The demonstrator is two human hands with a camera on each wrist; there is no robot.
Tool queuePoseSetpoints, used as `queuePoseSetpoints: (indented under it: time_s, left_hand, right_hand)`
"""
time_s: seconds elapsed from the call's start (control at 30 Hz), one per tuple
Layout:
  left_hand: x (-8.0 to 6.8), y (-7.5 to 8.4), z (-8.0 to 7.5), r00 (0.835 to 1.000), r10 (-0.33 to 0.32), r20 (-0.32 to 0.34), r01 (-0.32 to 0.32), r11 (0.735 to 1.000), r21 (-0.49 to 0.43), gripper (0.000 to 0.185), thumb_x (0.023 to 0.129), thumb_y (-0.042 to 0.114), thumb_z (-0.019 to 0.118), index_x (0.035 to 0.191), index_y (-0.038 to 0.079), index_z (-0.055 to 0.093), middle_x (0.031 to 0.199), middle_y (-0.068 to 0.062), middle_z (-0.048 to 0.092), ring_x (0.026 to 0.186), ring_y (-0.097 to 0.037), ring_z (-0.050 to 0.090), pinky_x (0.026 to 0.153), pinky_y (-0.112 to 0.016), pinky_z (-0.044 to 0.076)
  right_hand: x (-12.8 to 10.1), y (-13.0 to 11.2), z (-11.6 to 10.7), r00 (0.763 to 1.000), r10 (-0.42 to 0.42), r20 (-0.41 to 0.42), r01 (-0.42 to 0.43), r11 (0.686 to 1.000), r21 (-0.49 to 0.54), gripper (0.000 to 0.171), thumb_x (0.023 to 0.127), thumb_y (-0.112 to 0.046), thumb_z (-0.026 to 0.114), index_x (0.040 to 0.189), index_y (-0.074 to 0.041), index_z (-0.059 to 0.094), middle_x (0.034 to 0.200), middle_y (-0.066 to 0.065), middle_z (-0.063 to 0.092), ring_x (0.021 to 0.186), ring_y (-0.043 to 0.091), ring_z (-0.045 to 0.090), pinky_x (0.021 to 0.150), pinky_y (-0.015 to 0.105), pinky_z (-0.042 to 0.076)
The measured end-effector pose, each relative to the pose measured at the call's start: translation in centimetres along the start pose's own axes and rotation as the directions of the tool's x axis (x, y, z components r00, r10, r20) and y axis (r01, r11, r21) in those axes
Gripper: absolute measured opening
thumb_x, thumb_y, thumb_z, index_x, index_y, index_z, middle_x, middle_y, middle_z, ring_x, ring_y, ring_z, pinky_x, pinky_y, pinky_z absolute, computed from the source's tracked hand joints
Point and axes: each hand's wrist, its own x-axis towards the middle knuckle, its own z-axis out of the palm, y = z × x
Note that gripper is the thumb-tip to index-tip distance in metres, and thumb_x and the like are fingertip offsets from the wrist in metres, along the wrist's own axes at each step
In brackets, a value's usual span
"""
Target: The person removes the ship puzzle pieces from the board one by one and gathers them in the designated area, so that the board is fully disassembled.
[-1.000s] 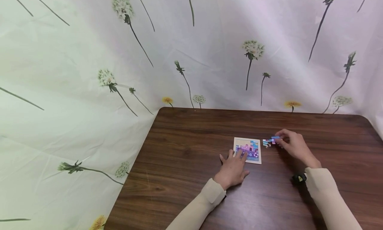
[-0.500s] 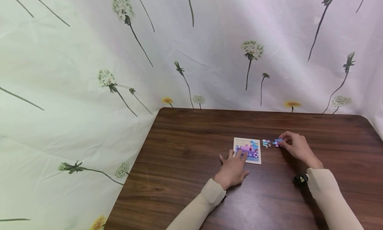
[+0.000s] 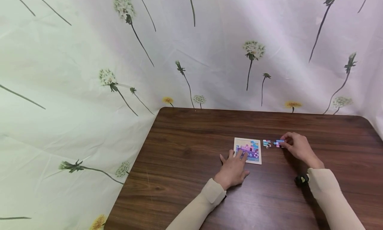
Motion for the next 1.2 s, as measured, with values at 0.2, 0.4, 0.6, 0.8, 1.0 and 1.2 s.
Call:
queuePoseSetpoints:
  time_s: [0.2,0.4,0.6,0.8,1.0,1.2]
  left_hand:
    - [0.1,-0.1,0.0,1.000,0.000,0.002,0.000,1.000,0.009,0.069,0.099,0.054,0.064,0.159,0.024,0.044,0.159,0.005,0.046,0.140,-0.028,0.045,0.103,-0.073,0.048]
    - [0.2,-0.1,0.2,1.000,0.001,0.026,-0.001,1.000,0.017,0.070,0.100,0.055,0.062,0.160,0.026,0.042,0.161,0.005,0.044,0.140,-0.028,0.045,0.103,-0.073,0.048]
    - [0.2,-0.1,0.4,1.000,-0.010,0.027,0.010,1.000,0.010,0.069,0.099,0.056,0.063,0.159,0.027,0.044,0.160,0.007,0.044,0.141,-0.026,0.045,0.104,-0.072,0.047]
    - [0.0,-0.1,0.4,1.000,-0.010,0.017,0.010,1.000,0.009,0.069,0.099,0.056,0.063,0.159,0.026,0.044,0.160,0.006,0.046,0.140,-0.027,0.045,0.104,-0.072,0.048]
    - [0.0,-0.1,0.3,1.000,-0.004,0.001,0.004,1.000,0.011,0.069,0.099,0.056,0.064,0.158,0.025,0.045,0.158,0.005,0.047,0.139,-0.027,0.046,0.103,-0.073,0.048]
    - [0.0,-0.2,0.3,1.000,-0.003,-0.003,0.003,1.000,-0.001,0.068,0.099,0.055,0.063,0.158,0.025,0.045,0.159,0.005,0.046,0.140,-0.027,0.046,0.103,-0.073,0.048]
  right_hand:
    - [0.0,0.2,0.0,1.000,-0.002,0.004,0.002,1.000,-0.006,0.014,0.094,-0.008,0.076,0.098,0.003,0.071,0.096,0.023,0.065,0.080,0.027,0.068,0.069,0.033,0.051]
    - [-0.2,0.4,0.1,1.000,0.014,0.004,-0.014,1.000,0.004,0.013,0.093,-0.008,0.078,0.097,0.003,0.071,0.100,0.024,0.064,0.084,0.030,0.069,0.068,0.031,0.052]
    - [-0.3,0.5,0.3,1.000,0.016,-0.007,-0.016,1.000,0.003,0.015,0.092,-0.008,0.079,0.097,0.002,0.069,0.102,0.024,0.064,0.086,0.032,0.068,0.065,0.023,0.049]
    - [-0.4,0.3,0.2,0.997,-0.041,-0.065,0.040,0.999,-0.019,0.009,0.096,-0.008,0.074,0.097,0.000,0.071,0.095,0.019,0.067,0.080,0.022,0.064,0.067,0.027,0.047]
    - [-0.2,-0.4,0.2,0.986,-0.097,-0.133,0.090,0.994,-0.057,0.006,0.094,-0.006,0.075,0.093,-0.001,0.071,0.086,0.013,0.066,0.074,0.016,0.055,0.065,0.029,0.043]
    - [0.1,-1.5,0.2,0.981,-0.134,-0.137,0.126,0.990,-0.065,0.004,0.093,-0.005,0.075,0.093,-0.002,0.072,0.090,0.016,0.070,0.077,0.021,0.060,0.067,0.033,0.045]
